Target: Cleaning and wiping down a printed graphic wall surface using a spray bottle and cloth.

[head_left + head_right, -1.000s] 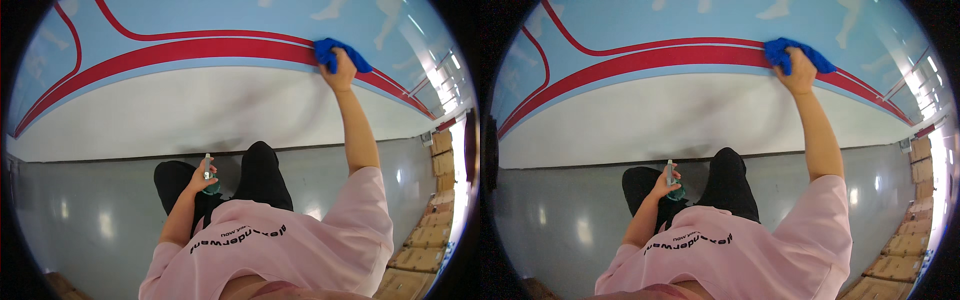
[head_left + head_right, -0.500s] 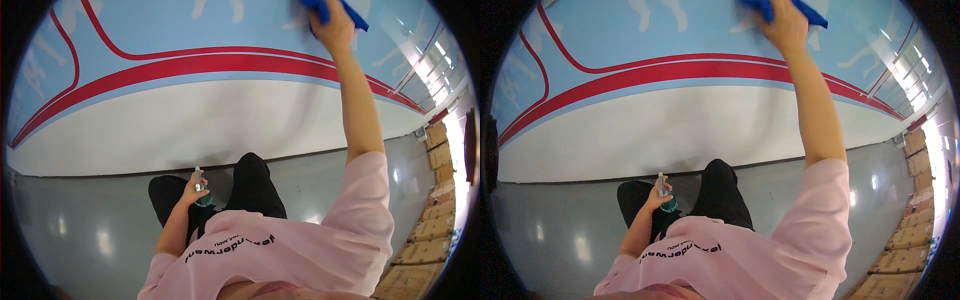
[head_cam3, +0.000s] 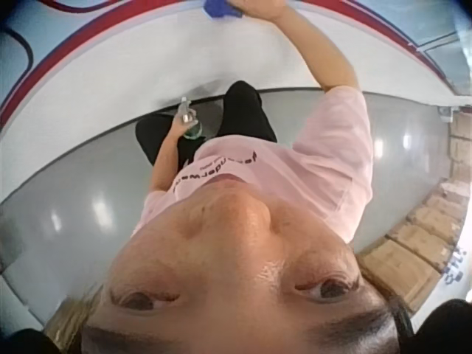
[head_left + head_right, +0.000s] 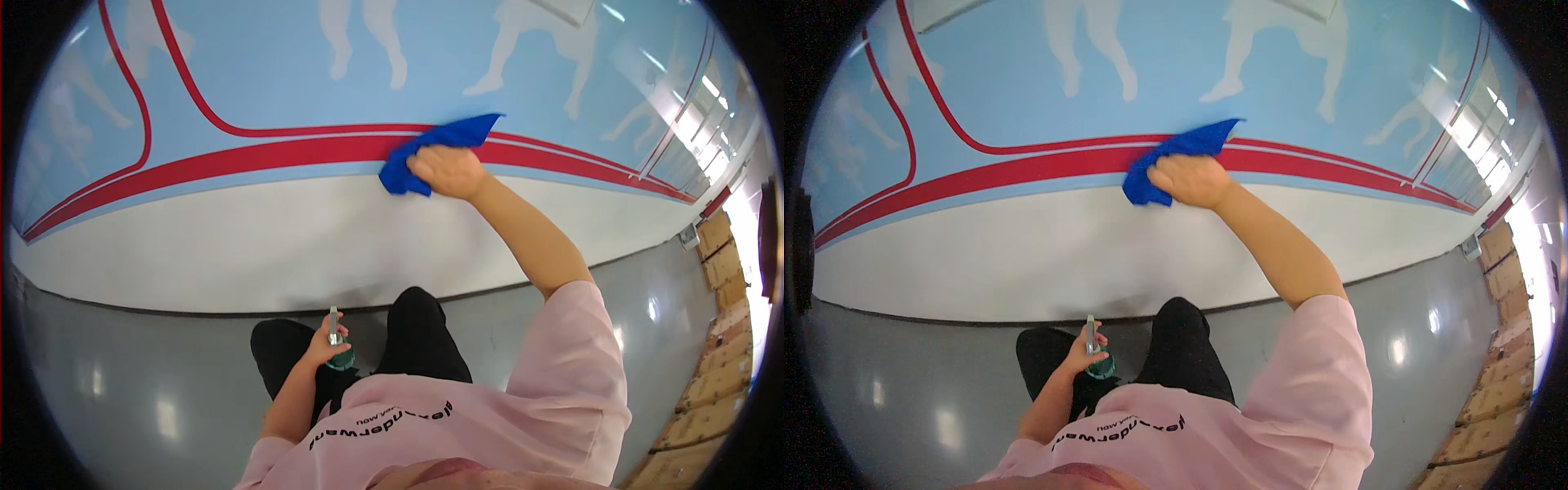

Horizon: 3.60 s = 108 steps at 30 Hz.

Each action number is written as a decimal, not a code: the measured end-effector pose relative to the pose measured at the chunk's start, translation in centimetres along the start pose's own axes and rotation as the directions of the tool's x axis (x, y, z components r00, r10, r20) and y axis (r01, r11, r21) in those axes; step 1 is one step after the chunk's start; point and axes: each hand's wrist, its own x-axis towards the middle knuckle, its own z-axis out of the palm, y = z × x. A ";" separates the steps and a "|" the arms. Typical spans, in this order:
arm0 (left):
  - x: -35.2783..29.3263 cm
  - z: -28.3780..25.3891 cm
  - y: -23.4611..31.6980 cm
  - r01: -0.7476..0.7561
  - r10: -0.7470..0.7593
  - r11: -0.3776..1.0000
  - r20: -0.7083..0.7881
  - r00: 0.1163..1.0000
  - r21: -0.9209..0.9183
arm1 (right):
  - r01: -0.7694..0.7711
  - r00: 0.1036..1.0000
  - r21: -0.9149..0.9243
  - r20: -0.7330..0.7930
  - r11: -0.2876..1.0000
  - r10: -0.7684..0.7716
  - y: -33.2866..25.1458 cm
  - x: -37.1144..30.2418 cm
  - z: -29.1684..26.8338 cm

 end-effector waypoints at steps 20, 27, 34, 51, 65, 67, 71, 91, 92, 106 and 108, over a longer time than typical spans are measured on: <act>-0.1 0.1 0.3 0.022 -0.021 0.999 -0.020 1.000 0.034 | -0.356 0.788 0.051 -0.520 0.933 0.329 5.7 15.2 -6.1; -0.4 0.2 -0.2 -0.008 0.007 1.000 -0.035 0.999 -0.005 | 0.069 0.983 -0.036 -0.170 0.997 -0.074 -0.3 9.7 -1.7; -0.5 0.1 -0.7 -0.027 0.027 1.000 0.000 1.000 -0.005 | -0.249 0.885 -0.071 -0.422 0.966 0.198 6.3 17.8 -8.5; -0.4 -0.6 -0.3 -0.106 0.106 0.994 0.077 0.991 -0.002 | 0.057 0.902 -0.113 -0.421 0.992 -0.100 1.2 28.0 -4.7; -0.6 -0.5 -0.5 -0.156 0.157 0.988 0.043 0.987 -0.011 | 0.168 0.955 0.083 -0.262 0.982 -0.141 -11.2 32.4 4.2; -0.6 -0.2 -0.6 -0.141 0.141 0.990 0.026 0.990 0.012 | 0.346 0.924 0.175 -0.233 0.922 -0.303 -11.0 31.3 4.7; -0.6 0.0 0.1 -0.148 0.148 0.988 0.001 0.989 -0.047 | 0.291 0.943 -0.004 -0.169 0.957 -0.288 -6.7 33.4 1.4; -0.9 0.7 0.0 -0.091 0.092 0.995 -0.042 0.995 0.036 | 0.448 0.886 0.213 0.025 0.868 -0.463 -10.5 27.1 4.9; -1.1 0.7 -0.3 -0.086 0.085 0.996 -0.061 0.994 -0.004 | 0.443 0.888 0.213 0.027 0.871 -0.459 -9.2 26.5 3.9; -0.6 0.0 0.3 -0.073 0.073 0.997 0.005 0.997 0.014 | -0.521 0.749 -0.065 -0.513 0.851 0.419 8.9 11.2 -9.3; -0.5 -0.1 0.2 -0.072 0.071 0.997 0.016 0.997 0.008 | -0.539 0.746 -0.054 -0.493 0.841 0.447 9.0 8.8 -9.2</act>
